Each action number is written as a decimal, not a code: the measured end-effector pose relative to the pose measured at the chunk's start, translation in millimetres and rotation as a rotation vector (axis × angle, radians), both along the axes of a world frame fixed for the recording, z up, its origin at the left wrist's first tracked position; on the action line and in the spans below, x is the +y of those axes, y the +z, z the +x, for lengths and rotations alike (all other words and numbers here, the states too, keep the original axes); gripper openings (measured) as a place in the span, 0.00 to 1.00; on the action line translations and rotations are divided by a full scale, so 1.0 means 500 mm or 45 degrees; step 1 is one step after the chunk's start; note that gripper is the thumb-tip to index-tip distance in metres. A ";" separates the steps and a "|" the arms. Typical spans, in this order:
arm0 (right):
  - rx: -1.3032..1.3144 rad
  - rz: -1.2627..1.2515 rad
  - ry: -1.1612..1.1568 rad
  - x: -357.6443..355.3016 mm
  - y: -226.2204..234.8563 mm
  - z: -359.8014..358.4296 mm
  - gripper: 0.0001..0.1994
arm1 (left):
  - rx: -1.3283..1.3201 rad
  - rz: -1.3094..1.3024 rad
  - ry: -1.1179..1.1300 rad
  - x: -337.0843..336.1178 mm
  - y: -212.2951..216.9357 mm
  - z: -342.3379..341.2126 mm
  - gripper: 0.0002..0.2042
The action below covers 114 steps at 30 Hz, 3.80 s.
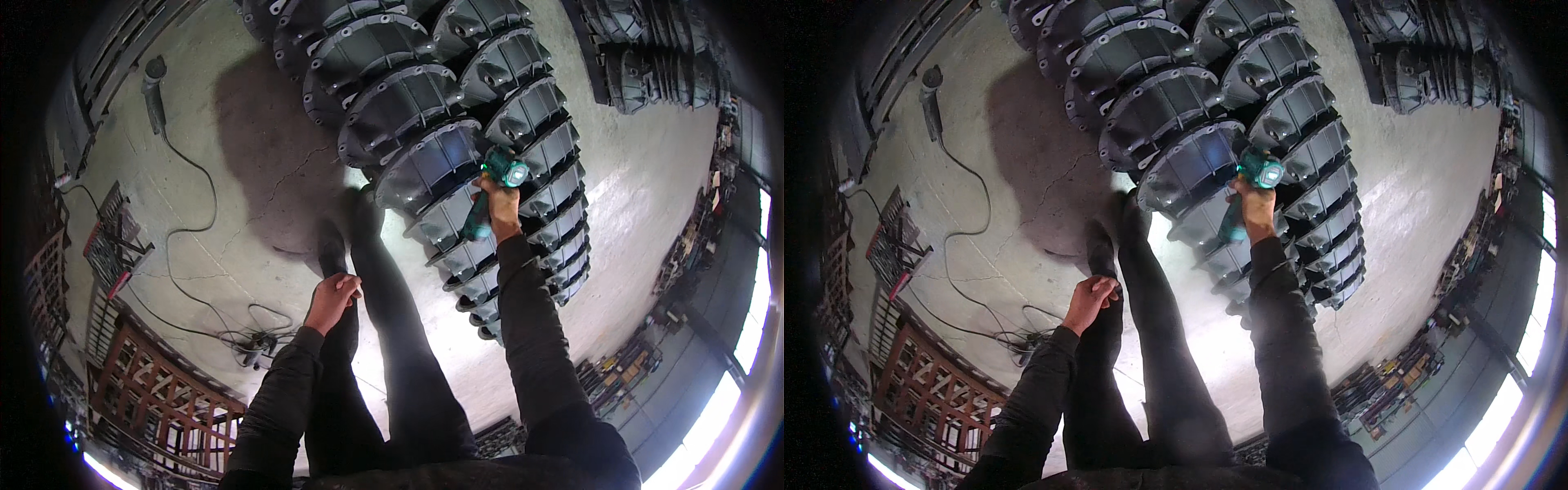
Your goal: The person uses a cordless impact driver to fasten bolts into a stack of gray metal housings. They move along the stack, securing each unit in sequence, then place the tool into a cardboard box.
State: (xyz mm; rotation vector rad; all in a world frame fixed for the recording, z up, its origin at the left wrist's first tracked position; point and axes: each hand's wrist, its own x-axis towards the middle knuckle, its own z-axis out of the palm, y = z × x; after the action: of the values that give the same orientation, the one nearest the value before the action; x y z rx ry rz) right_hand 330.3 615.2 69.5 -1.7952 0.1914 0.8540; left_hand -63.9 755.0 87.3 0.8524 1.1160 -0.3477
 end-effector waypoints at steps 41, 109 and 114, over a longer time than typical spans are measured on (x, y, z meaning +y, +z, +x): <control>0.257 -0.446 -0.021 0.242 -0.020 0.190 0.05 | -0.595 0.197 -0.782 0.329 -0.202 0.277 0.08; 0.320 -0.280 -0.061 0.288 0.014 -0.299 0.14 | -0.014 0.220 -0.148 0.408 -0.203 0.349 0.24; 0.286 -0.311 -0.053 0.285 0.000 -0.311 0.13 | -0.016 0.228 -0.141 0.418 -0.196 0.352 0.25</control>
State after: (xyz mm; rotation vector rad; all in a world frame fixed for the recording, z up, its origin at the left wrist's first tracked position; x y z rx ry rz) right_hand 175.0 757.5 69.4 -1.9095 0.4948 1.0377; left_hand 112.2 964.1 -10.8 1.0760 1.1026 -0.3368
